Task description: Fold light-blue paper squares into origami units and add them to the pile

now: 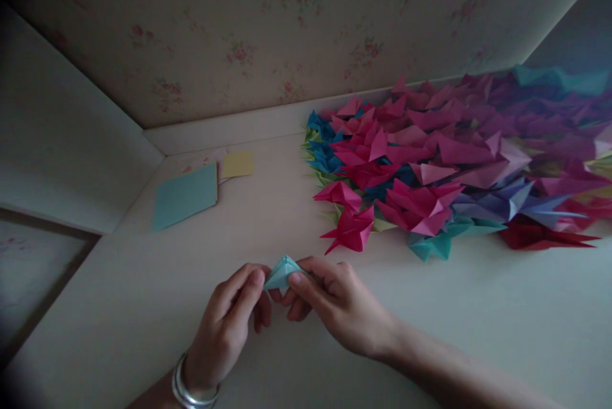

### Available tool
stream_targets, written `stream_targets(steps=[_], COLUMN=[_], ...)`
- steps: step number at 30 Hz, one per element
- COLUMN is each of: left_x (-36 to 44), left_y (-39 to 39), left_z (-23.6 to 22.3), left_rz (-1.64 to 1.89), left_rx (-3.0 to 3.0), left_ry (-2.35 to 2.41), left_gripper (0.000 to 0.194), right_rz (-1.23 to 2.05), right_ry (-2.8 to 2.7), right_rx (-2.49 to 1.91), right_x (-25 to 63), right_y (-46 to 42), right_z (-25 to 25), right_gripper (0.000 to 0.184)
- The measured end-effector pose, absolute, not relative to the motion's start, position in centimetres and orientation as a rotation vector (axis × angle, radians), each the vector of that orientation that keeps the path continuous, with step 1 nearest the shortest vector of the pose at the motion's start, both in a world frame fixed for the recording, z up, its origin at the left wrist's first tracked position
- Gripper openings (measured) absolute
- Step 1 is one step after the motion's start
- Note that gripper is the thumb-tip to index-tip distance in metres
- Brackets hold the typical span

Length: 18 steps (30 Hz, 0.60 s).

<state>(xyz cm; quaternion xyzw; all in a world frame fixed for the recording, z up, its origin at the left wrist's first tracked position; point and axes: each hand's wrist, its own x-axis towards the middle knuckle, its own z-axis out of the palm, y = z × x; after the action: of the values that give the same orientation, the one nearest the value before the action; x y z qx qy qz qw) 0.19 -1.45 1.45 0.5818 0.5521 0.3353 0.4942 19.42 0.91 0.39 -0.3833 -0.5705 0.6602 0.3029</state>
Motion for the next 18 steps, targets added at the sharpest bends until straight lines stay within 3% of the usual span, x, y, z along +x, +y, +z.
stream_targets(steps=[8,14,18], left_x=[0.1,-0.3,-0.3], left_y=[-1.5,-1.5,-0.9], left_z=[1.2,1.0,1.1], left_rz=[0.945,0.877,0.895], left_rx=[1.214,1.532,1.838], left_ry=[1.198,1.315,1.291], left_gripper=[0.018,0.013,0.012], right_rz=[1.643,1.330,1.210], right_ry=[-1.560,-1.679,-1.736], right_rx=[-1.068,-1.020,-0.998], right_x=[19.9,19.8,19.6], right_y=[0.5,1.3,1.4], right_z=[0.6,0.9,0.3], right_gripper=[0.052,0.022,0.014])
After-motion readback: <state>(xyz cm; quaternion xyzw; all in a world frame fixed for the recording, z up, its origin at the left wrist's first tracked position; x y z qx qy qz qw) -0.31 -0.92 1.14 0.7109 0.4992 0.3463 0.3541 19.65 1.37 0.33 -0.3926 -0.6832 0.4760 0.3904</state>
